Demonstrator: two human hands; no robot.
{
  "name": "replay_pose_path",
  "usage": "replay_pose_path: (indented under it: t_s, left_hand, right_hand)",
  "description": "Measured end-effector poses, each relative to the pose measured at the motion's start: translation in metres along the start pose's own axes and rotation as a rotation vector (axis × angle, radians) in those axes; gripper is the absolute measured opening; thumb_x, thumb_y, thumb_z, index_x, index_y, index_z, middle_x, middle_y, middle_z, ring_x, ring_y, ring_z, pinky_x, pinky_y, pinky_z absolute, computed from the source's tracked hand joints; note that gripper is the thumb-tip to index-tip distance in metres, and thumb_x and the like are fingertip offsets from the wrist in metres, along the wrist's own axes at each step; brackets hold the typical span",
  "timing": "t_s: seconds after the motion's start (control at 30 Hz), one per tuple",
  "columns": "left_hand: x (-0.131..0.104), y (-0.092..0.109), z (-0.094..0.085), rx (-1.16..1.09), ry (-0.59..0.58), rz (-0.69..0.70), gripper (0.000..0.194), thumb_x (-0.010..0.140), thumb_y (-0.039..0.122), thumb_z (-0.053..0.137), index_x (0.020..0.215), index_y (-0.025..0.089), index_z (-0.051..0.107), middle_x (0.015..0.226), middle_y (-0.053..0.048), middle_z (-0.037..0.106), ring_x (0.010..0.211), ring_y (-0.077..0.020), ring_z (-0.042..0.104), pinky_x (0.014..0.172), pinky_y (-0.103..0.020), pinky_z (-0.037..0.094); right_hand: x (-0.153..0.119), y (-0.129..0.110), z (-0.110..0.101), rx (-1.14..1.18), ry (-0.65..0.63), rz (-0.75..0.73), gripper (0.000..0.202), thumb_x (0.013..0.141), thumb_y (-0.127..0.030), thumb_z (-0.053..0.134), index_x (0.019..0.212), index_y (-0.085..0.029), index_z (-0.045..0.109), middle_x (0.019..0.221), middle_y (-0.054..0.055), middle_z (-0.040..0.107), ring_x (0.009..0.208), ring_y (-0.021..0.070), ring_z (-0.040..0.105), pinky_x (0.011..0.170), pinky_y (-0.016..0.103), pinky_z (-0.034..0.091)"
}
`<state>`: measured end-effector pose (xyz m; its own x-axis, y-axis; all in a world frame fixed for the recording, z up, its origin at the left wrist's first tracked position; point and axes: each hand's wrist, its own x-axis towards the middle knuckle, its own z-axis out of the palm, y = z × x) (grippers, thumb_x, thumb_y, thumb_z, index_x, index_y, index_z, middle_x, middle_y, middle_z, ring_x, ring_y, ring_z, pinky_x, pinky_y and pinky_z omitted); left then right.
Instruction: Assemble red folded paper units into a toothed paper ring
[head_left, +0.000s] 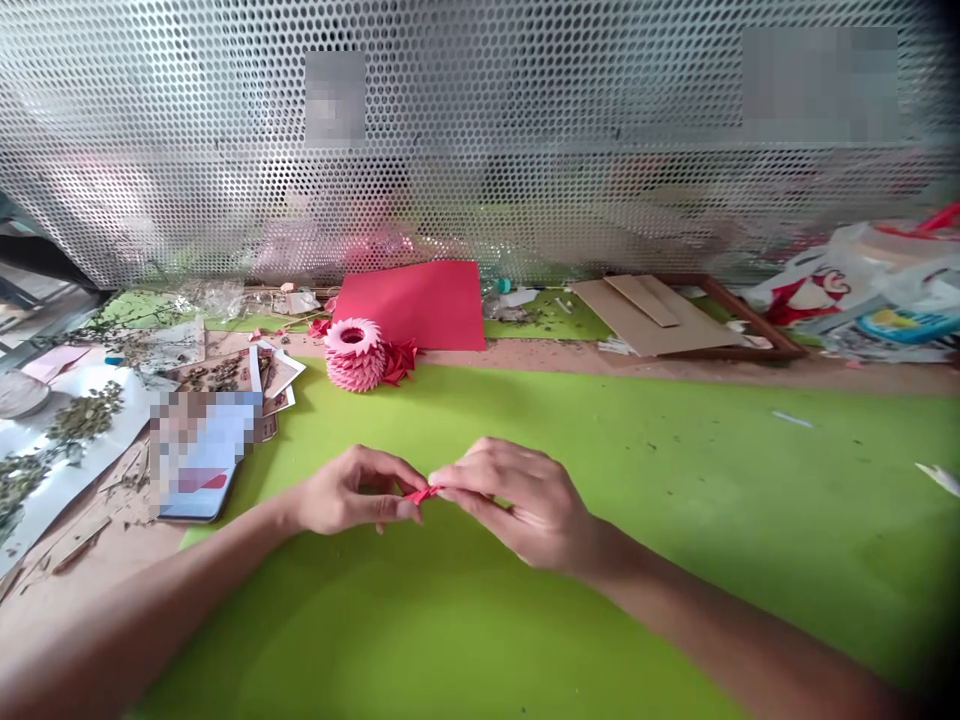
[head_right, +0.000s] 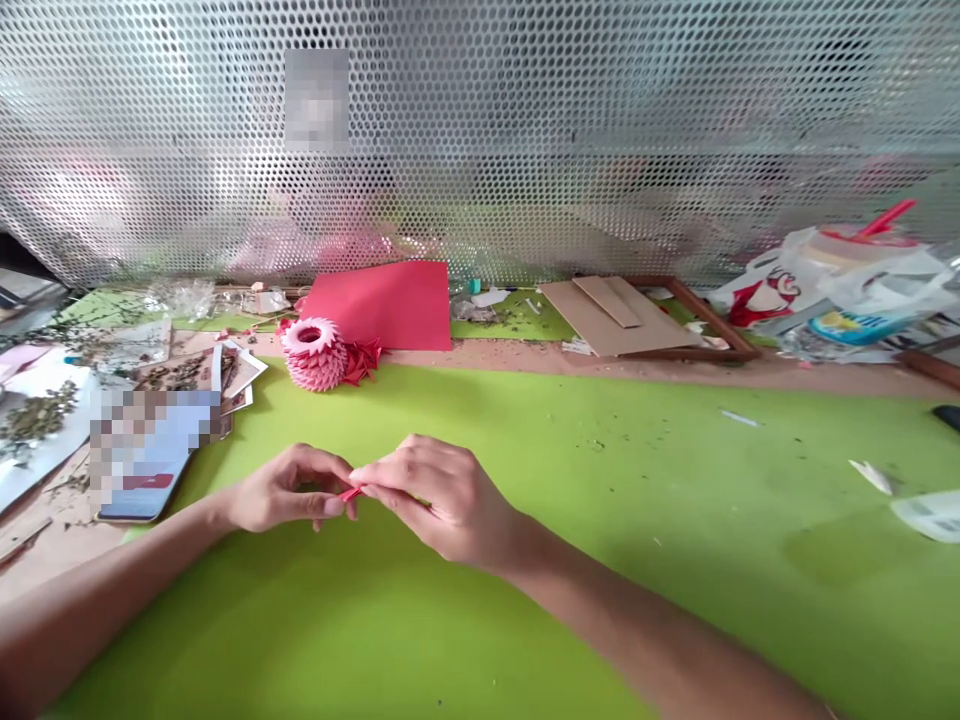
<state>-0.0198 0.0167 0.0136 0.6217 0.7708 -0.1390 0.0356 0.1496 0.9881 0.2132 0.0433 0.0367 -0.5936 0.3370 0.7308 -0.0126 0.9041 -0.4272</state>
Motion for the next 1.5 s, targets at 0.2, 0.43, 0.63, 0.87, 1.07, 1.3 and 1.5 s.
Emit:
replay_pose_path:
  t_s: [0.2,0.43,0.63,0.87,1.07,1.3,1.5]
  left_hand:
    - [0.000,-0.002,-0.003,-0.096,-0.010,-0.004,0.037,0.079,0.036,0.079,0.106,0.011,0.073,0.087,-0.011,0.076,0.065,-0.0117,0.063,0.056,-0.020,0.054]
    - [0.000,-0.004,-0.003,-0.116,0.004,-0.004,0.037,0.078,0.036,0.080,0.105,0.012,0.074,0.087,-0.011,0.076,0.067,-0.0125,0.063,0.057,-0.021,0.054]
    - [0.000,-0.004,-0.003,-0.125,0.008,-0.003,0.038,0.077,0.038,0.080,0.103,0.012,0.074,0.087,-0.011,0.076,0.070,-0.0144,0.065,0.057,-0.023,0.054]
    - [0.000,-0.002,-0.003,-0.069,-0.004,-0.004,0.039,0.079,0.039,0.078,0.106,0.011,0.073,0.087,-0.011,0.075,0.068,-0.0133,0.063,0.057,-0.022,0.054]
    - [-0.001,0.003,0.001,0.150,-0.013,0.025,0.038,0.083,0.040,0.072,0.103,0.008,0.073,0.073,-0.007,0.068,0.056,-0.0107,0.055,0.052,-0.022,0.048]
    - [-0.003,0.005,0.007,0.863,0.368,0.393,0.024,0.089,0.026,0.062,0.107,0.014,0.071,0.089,-0.008,0.075,0.069,-0.0148,0.066,0.067,-0.026,0.051]
    - [-0.003,0.000,0.011,1.258,0.494,0.545,0.023,0.092,0.027,0.058,0.109,0.018,0.069,0.085,-0.003,0.076,0.065,-0.0152,0.068,0.063,-0.028,0.049]
  right_hand:
    - [-0.001,-0.002,-0.001,0.041,-0.032,0.026,0.025,0.086,-0.002,0.069,0.107,-0.017,0.068,0.089,0.006,0.077,0.083,0.0147,0.072,0.075,0.026,0.061]
    - [-0.002,0.000,-0.002,0.060,-0.062,0.023,0.024,0.087,-0.003,0.067,0.107,-0.018,0.068,0.090,0.006,0.078,0.083,0.0153,0.073,0.074,0.027,0.060]
    - [-0.002,0.001,-0.002,0.070,-0.053,0.037,0.025,0.085,-0.002,0.069,0.105,-0.017,0.069,0.089,0.007,0.078,0.083,0.0153,0.073,0.075,0.026,0.060]
    - [-0.002,0.002,-0.001,0.050,-0.084,0.017,0.023,0.088,-0.005,0.067,0.107,-0.018,0.069,0.090,0.006,0.078,0.084,0.0151,0.073,0.076,0.026,0.060]
    - [-0.002,0.004,0.003,0.030,-0.125,-0.045,0.023,0.088,-0.006,0.068,0.108,-0.018,0.068,0.095,0.005,0.078,0.091,0.0147,0.072,0.081,0.026,0.060]
    - [-0.002,0.002,0.002,-0.032,-0.045,0.359,0.012,0.095,-0.029,0.058,0.095,-0.019,0.065,0.081,0.003,0.069,0.068,0.0146,0.062,0.059,0.026,0.051]
    - [0.001,0.001,0.006,0.103,-0.197,0.834,0.037,0.099,-0.046,0.048,0.081,-0.017,0.064,0.064,-0.002,0.057,0.047,0.0095,0.042,0.045,0.024,0.030]
